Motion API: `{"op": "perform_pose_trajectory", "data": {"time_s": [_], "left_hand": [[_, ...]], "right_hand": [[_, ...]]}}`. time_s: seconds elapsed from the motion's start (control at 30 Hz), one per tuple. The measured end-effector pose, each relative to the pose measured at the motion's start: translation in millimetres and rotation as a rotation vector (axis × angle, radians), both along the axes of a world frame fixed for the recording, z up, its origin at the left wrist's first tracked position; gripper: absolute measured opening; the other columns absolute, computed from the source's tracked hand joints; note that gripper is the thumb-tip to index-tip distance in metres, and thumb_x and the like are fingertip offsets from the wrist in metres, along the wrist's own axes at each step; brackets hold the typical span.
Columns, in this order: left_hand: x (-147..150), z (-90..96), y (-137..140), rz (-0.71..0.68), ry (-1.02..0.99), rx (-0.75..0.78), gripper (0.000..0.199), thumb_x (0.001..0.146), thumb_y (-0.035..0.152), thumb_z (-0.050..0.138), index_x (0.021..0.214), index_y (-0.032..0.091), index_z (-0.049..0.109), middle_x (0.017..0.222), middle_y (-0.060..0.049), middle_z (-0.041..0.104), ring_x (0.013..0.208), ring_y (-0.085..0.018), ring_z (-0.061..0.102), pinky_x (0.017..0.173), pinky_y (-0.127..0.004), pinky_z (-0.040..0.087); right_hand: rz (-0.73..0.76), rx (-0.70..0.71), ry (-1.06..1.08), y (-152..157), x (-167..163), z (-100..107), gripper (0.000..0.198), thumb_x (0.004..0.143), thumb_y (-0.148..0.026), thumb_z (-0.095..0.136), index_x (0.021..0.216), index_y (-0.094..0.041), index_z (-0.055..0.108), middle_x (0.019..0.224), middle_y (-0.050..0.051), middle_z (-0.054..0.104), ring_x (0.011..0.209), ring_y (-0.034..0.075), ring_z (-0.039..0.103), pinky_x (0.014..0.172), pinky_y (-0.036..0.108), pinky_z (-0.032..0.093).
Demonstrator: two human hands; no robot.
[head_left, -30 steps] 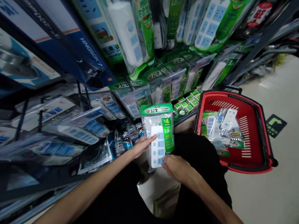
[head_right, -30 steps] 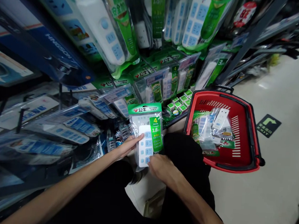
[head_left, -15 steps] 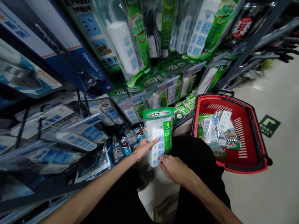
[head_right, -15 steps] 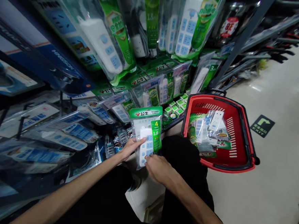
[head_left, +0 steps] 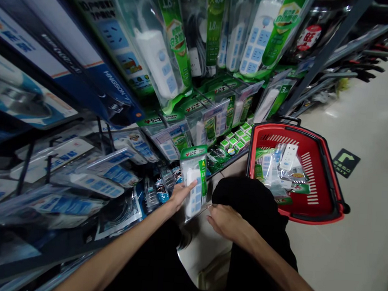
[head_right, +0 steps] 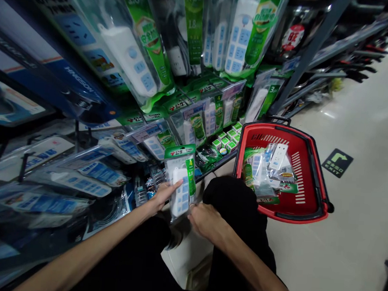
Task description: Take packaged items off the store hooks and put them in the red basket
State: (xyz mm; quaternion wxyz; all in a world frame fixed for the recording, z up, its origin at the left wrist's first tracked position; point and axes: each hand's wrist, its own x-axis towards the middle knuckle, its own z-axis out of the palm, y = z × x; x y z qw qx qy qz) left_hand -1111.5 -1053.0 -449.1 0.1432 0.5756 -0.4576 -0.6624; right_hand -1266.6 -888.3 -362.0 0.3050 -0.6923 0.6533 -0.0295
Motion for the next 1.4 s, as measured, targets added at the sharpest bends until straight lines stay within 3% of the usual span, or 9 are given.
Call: {"op": "perform_pose_trajectory", "data": {"time_s": [0.1, 0.53, 0.87, 1.4], "left_hand": [[2.3, 0.8, -4.0, 0.069, 0.006, 0.016, 0.071, 0.061, 0.059, 0.087, 0.108, 0.008, 0.074, 0.114, -0.019, 0.075, 0.098, -0.027, 0.073, 0.084, -0.034, 0.057], [-11.1, 22.5, -1.3, 0.051, 0.191, 0.122, 0.059, 0.07, 0.052, 0.08, 0.114, 0.013, 0.072, 0.12, -0.015, 0.074, 0.107, -0.031, 0.07, 0.085, -0.036, 0.056], [-7.5, 18.9, -2.1, 0.064, 0.036, 0.061, 0.055, 0.066, 0.053, 0.081, 0.101, 0.011, 0.075, 0.115, -0.016, 0.075, 0.101, -0.031, 0.071, 0.079, -0.033, 0.056], [-8.4, 18.5, -0.7, 0.012, 0.02, 0.071, 0.06, 0.066, 0.052, 0.08, 0.109, 0.01, 0.074, 0.116, -0.017, 0.074, 0.103, -0.032, 0.07, 0.078, -0.034, 0.054]], "right_hand": [[-0.004, 0.031, -0.01, -0.5, -0.3, 2.8, 0.027, 0.101, -0.028, 0.045, 0.113, -0.013, 0.064, 0.107, 0.015, 0.073, 0.098, 0.029, 0.073, 0.083, 0.034, 0.054], [-0.019, 0.014, -0.033, 1.3, -0.6, -2.8, 0.032, 0.101, -0.029, 0.045, 0.121, -0.012, 0.063, 0.112, 0.015, 0.072, 0.101, 0.029, 0.072, 0.085, 0.033, 0.053], [-0.003, 0.018, -0.026, 1.4, -0.5, -3.7, 0.029, 0.101, -0.03, 0.045, 0.118, -0.014, 0.063, 0.11, 0.013, 0.072, 0.098, 0.028, 0.072, 0.085, 0.034, 0.054], [-0.009, 0.017, -0.04, 1.5, -1.8, 3.2, 0.028, 0.101, -0.029, 0.045, 0.114, -0.013, 0.063, 0.108, 0.013, 0.073, 0.098, 0.028, 0.072, 0.083, 0.033, 0.054]]}}
